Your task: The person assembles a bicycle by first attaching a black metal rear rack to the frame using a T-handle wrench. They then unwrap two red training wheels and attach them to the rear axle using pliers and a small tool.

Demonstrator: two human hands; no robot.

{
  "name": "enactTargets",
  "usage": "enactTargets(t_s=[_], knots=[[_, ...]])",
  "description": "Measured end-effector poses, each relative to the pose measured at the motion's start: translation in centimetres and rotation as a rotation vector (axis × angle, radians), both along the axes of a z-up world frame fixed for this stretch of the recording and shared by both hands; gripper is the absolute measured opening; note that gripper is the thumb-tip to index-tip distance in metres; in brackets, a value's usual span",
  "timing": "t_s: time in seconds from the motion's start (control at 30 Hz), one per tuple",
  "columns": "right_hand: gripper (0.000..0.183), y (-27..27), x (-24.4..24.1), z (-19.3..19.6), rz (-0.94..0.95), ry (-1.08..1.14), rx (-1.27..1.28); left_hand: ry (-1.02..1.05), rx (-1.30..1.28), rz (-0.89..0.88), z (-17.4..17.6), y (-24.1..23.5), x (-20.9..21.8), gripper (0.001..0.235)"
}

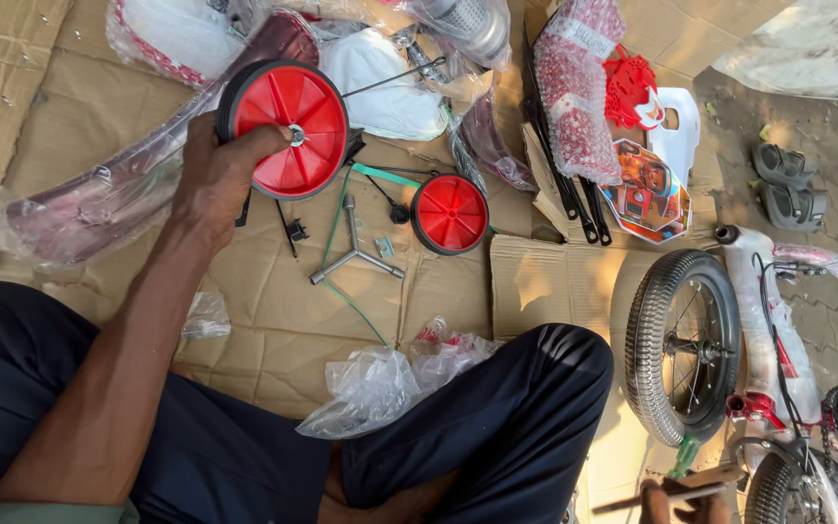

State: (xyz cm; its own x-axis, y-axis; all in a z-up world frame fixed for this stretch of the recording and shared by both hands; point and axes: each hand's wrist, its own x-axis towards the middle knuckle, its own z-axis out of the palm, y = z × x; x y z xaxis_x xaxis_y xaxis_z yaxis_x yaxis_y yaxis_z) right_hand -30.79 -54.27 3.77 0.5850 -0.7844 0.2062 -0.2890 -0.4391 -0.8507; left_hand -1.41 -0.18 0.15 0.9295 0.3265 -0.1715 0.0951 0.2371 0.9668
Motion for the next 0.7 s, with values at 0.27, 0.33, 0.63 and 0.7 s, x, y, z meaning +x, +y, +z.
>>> enactTargets(t_s=[0.27, 0.33, 0.63, 0.7], knots=[[0.051, 17.8, 13.9, 3.6, 0.889, 0.116, -0.837, -0.094, -0.045, -0.040, 0.5, 0.5, 0.0, 0.031], [0.029, 21.9, 16.9, 2.4, 1.033, 0.625, -0.199, -0.097, -0.035, -0.034, 0.7, 0.9, 0.4, 0.031], [0.058, 29.5, 19.0, -2.5, 1.619, 0.169, -0.870, -0.118, 0.014, -0.040, 0.8, 1.0, 0.7, 0.029], [0.055, 29.5, 18.2, -2.9, 1.306, 0.345, -0.480, -0.128, -0.004, -0.043, 1.1, 1.0, 0.8, 0.027]])
